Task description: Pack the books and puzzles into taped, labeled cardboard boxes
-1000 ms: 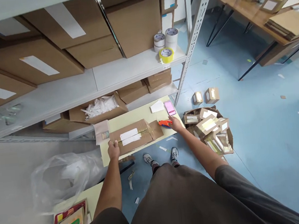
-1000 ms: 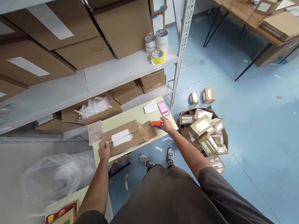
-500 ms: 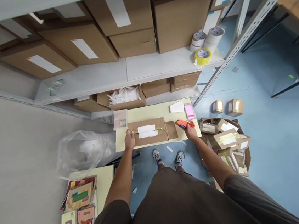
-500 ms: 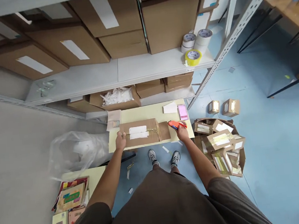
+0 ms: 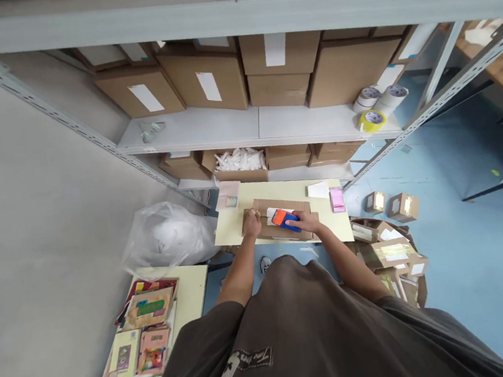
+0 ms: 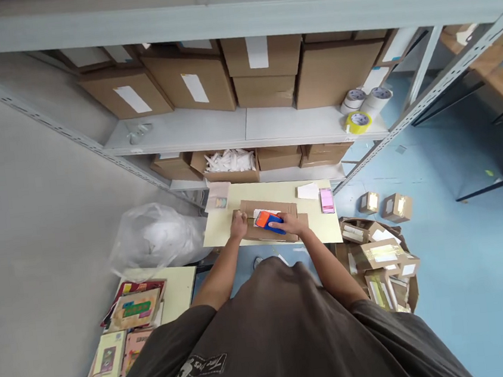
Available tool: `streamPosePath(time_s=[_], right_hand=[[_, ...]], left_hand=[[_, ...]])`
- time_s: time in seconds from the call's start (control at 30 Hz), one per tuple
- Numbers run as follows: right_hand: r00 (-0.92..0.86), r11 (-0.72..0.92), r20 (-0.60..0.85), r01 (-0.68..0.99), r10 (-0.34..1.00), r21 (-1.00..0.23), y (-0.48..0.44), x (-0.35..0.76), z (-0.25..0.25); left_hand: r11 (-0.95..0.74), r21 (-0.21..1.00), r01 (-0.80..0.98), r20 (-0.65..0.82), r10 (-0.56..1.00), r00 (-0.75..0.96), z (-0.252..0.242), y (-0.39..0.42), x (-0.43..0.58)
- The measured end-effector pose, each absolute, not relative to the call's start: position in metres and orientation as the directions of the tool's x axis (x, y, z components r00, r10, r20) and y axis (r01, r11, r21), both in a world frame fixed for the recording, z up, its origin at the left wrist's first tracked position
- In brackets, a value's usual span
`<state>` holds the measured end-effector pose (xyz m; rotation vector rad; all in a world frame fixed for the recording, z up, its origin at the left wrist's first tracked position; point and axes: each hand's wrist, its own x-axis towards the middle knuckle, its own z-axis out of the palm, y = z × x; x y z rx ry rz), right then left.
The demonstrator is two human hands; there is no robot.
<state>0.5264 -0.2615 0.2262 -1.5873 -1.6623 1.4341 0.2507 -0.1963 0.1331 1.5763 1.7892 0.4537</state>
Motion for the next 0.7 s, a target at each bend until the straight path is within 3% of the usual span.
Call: streamPosePath(time_s=[0.2, 0.4, 0.57, 0.7], right_hand=[[-0.25, -0.208, -0.362, 0.484, 0.898, -0.85, -0.249, 0.534, 0.23], [-0.23, -0.202, -0.346, 0.483, 0.91, -0.852, -0.26, 0.534, 0.23], [-0.222, -0.199, -0.343, 0.492, 0.913, -0.848, -0.263, 0.535, 0.23], [-0.239, -0.171, -0.314, 0.476, 0.919, -0.863, -0.266, 0.536, 0.227]], left_hand=[[0.225, 0.703, 0.675, -0.271, 0.962, -0.038, 0.142, -0.203, 0.248], [0.042, 0.719, 0.693, 0.005, 0.998, -0.066, 0.167, -0.22, 0.251], [0.106, 0.907, 0.407, -0.194, 0.964, 0.18, 0.182, -0.223, 0.27], [0.142, 0.925, 0.353, -0.268, 0.901, 0.341, 0.187, -0.217, 0.278]])
